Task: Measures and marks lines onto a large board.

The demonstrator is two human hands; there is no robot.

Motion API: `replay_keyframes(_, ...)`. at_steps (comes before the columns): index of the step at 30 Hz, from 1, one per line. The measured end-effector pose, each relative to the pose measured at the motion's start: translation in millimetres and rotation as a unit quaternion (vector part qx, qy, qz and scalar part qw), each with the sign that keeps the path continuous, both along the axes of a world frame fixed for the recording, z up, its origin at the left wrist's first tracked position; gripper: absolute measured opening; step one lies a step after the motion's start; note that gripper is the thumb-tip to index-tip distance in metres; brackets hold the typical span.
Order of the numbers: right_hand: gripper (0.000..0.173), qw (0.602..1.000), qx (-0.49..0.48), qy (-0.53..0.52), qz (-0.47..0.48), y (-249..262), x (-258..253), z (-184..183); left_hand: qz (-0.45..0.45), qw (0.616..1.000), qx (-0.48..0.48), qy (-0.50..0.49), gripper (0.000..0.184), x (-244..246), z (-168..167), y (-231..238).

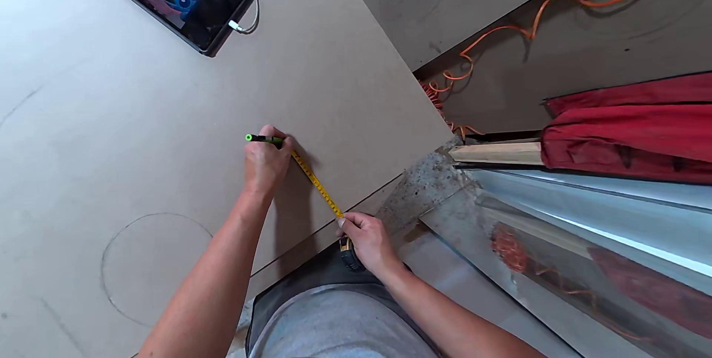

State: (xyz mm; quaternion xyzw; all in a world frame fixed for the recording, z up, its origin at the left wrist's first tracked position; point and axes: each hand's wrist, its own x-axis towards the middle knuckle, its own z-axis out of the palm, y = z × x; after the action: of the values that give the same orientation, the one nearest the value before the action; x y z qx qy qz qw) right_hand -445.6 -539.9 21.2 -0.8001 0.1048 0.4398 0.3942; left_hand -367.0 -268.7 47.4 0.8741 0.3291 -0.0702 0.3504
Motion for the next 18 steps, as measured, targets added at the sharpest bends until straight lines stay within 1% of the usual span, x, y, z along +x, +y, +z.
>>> replay_keyframes(2,0.023,1.000,0.008,0.004,-0.004,0,1,0,0.016,1.000,-0.020,-0.009,0.008,0,-2,3)
replay_keyframes(3,0.023,1.000,0.018,0.007,-0.008,-2,1,-1,0.038,0.998,-0.044,-0.019,0.008,-4,-3,7)
replay_keyframes(5,0.024,0.997,0.065,0.024,-0.031,-12,-1,-5,0.101,0.988,-0.104,-0.060,0.010,-32,-4,20)
replay_keyframes(7,0.026,0.990,0.117,0.026,-0.069,-25,2,-9,0.168,0.973,-0.126,-0.090,0.012,-77,-5,35)
replay_keyframes(9,0.027,0.983,0.150,0.013,-0.107,-36,10,-7,0.224,0.962,-0.131,-0.087,0.014,-134,-7,51)
replay_keyframes(12,0.028,0.979,0.147,-0.034,-0.135,-48,23,-1,0.289,0.938,-0.164,-0.095,0.017,-214,-12,70)
replay_keyframes(15,0.027,0.972,0.142,-0.088,-0.164,-45,18,4,0.292,0.926,-0.201,-0.128,0.015,-255,-18,80)
replay_keyframes(17,0.027,0.966,0.141,-0.120,-0.181,-37,-10,5,0.252,0.935,-0.212,-0.133,0.014,-269,-19,83)
replay_keyframes(18,0.027,0.962,0.139,-0.131,-0.193,-33,-33,5,0.218,0.944,-0.209,-0.131,0.012,-277,-21,83)
